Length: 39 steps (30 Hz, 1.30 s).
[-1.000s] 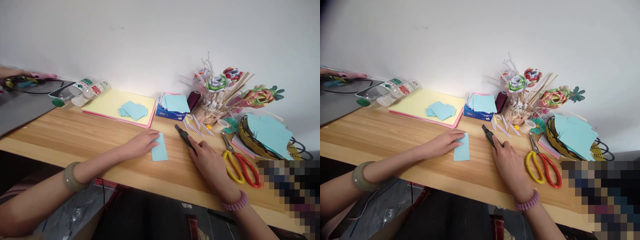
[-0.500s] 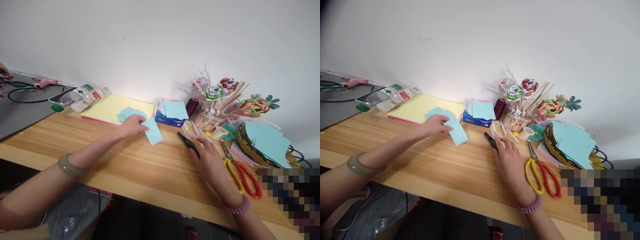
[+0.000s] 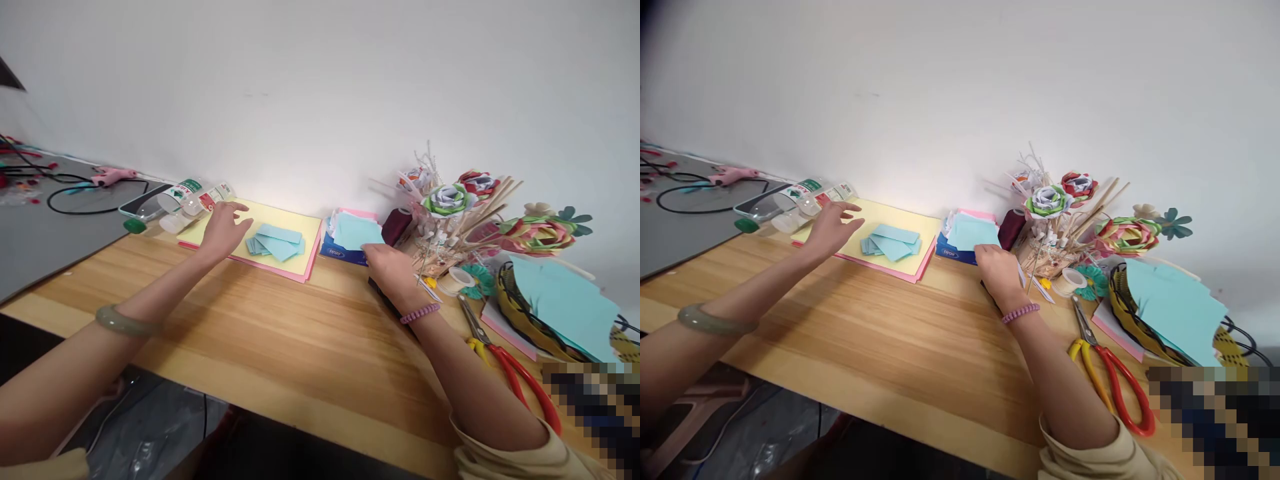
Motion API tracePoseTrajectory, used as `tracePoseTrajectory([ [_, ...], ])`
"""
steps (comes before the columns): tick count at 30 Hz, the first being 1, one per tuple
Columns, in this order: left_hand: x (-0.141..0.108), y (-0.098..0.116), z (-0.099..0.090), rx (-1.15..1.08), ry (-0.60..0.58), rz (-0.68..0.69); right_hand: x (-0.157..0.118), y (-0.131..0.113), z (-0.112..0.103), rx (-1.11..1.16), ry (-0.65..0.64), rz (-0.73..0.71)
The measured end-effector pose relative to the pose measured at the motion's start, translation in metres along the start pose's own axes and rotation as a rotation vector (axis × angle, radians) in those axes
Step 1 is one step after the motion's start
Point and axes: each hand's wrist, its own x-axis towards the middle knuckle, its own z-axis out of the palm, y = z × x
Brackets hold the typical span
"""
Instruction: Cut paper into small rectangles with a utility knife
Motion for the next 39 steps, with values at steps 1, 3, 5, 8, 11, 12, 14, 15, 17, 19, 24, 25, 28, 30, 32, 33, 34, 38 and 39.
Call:
tracePoseTrajectory([
  [1,-0.002,0.001,0.000,-0.012,-0.002,0.041,-0.001,0.000,0.000,-0.009,-0.010,0.030],
  [3,-0.009,0.008,0.000,-0.038,-0.019,0.141,-0.001,0.002,-0.002,-0.020,-0.023,0.085],
  [5,-0.019,0.021,0.003,-0.065,-0.067,0.258,0.001,0.003,-0.006,-0.014,-0.041,0.103],
  [8,-0.036,0.046,0.010,-0.103,-0.175,0.441,0.002,0.006,-0.015,0.023,-0.068,0.059],
  [11,-0.050,0.070,0.017,-0.136,-0.241,0.595,0.002,0.010,-0.020,0.047,-0.049,0.031],
  [12,-0.054,0.077,0.019,-0.144,-0.249,0.633,0.002,0.010,-0.021,0.045,-0.025,0.040],
  [14,-0.060,0.091,0.024,-0.154,-0.251,0.689,0.001,0.010,-0.023,0.026,0.052,0.079],
  [15,-0.063,0.097,0.026,-0.159,-0.236,0.710,0.000,0.009,-0.026,0.014,0.103,0.095],
  [17,-0.070,0.108,0.029,-0.161,-0.155,0.756,-0.008,0.003,-0.034,-0.006,0.209,0.083],
  [19,-0.080,0.114,0.028,-0.126,-0.036,0.825,-0.026,-0.010,-0.046,-0.014,0.293,-0.009],
  [24,-0.131,0.099,0.019,0.030,-0.114,1.119,-0.107,-0.051,-0.058,0.029,0.370,-0.369],
  [25,-0.142,0.092,0.018,0.036,-0.178,1.146,-0.124,-0.056,-0.055,0.055,0.384,-0.431],
  [28,-0.172,0.072,0.015,-0.016,-0.319,1.194,-0.160,-0.060,-0.039,0.237,0.320,-0.482],
  [30,-0.182,0.064,0.013,-0.098,-0.353,1.151,-0.173,-0.055,-0.029,0.337,0.218,-0.416],
  [32,-0.187,0.062,0.011,-0.192,-0.376,1.076,-0.182,-0.050,-0.024,0.400,0.157,-0.344],
  [33,-0.188,0.062,0.010,-0.231,-0.390,1.039,-0.186,-0.049,-0.023,0.420,0.142,-0.314],
  [34,-0.189,0.064,0.009,-0.266,-0.404,1.000,-0.189,-0.049,-0.024,0.433,0.136,-0.285],
  [38,-0.195,0.071,0.006,-0.350,-0.450,0.771,-0.197,-0.056,-0.028,0.509,0.193,-0.131],
  [39,-0.197,0.073,0.006,-0.342,-0.455,0.687,-0.198,-0.058,-0.028,0.543,0.215,-0.088],
])
